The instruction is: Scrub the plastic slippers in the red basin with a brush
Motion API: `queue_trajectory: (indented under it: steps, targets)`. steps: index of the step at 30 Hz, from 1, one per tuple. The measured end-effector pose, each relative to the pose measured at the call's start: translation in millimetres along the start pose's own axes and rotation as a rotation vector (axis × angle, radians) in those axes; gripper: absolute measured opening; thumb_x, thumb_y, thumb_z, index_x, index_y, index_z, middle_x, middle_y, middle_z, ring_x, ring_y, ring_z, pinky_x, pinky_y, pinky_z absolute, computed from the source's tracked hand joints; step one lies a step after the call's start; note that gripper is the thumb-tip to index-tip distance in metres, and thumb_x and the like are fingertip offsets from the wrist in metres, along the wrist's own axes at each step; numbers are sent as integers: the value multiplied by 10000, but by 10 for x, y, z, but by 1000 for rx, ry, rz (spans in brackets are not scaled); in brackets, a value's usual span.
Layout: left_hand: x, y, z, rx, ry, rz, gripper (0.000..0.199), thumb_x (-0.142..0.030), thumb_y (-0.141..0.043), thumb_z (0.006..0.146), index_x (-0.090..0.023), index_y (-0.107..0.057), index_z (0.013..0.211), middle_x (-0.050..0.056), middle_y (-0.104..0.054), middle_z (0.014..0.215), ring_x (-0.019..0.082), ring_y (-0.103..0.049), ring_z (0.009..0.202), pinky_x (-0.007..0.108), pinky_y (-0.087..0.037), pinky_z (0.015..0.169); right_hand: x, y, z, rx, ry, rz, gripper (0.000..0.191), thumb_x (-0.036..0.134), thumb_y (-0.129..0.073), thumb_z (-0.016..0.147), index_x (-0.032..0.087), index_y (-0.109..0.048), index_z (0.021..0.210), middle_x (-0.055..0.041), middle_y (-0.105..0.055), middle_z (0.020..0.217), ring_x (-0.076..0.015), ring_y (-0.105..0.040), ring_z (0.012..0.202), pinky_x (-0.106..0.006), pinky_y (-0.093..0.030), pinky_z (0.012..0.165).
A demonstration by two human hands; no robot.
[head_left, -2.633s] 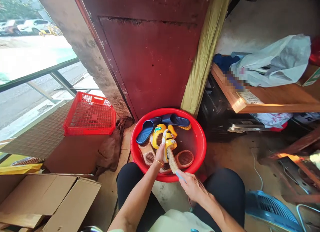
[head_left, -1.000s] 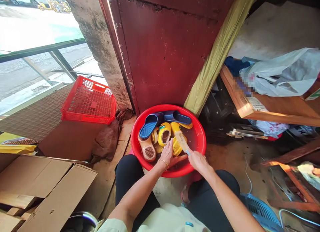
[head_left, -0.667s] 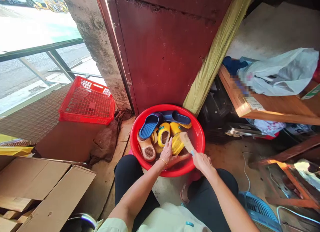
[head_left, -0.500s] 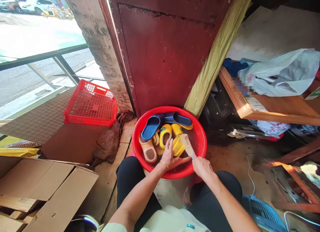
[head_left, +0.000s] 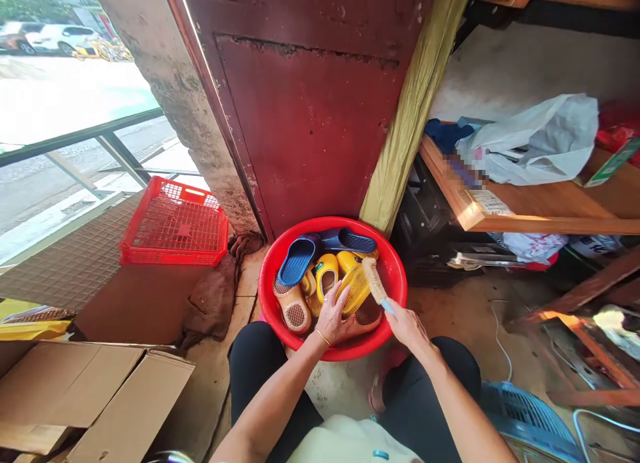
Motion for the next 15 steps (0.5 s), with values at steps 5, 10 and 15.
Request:
queue_trajectory:
  steps: [5,10,15]
  targets:
    - [219,274,123,-277,171,-23,728,-360,-676,872,-200,-376,1516,197,-382,1543,347,-373,1454,567,-340,1174,-165,-188,-48,-63,-54,271,471,391,-473,936,245,-662,1343,-77,-763,1175,-237,-730,1021,-314,-562,869]
    - [761,415,201,-438,725,-232,476,-452,-488,972,-170,-535,1352,145,-615,1315,269,-577,1268,436,-446,1101,-281,-323,4,-51,-169,525,604,490,-442,938,141,-596,1407,-68,-773,861,-199,-728,723,-289,-576,681]
    - [903,473,440,-119,947,-17,453,-359,-261,1045,-164,-649,1173,169,-689,1217,268,-636,1194,382,-481,1010,-301,-374,12,-34,-238,631,673,552,-469,929,128,-556,1445,-52,-746,788,-160,-675,575,-251,-538,578]
Point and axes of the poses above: each hand's wrist, its own z-axis towards the middle knuckle, its own y-axis out of the back of the hand, x = y × z, the point moved 5 cm from there along z, towards the middle knuckle
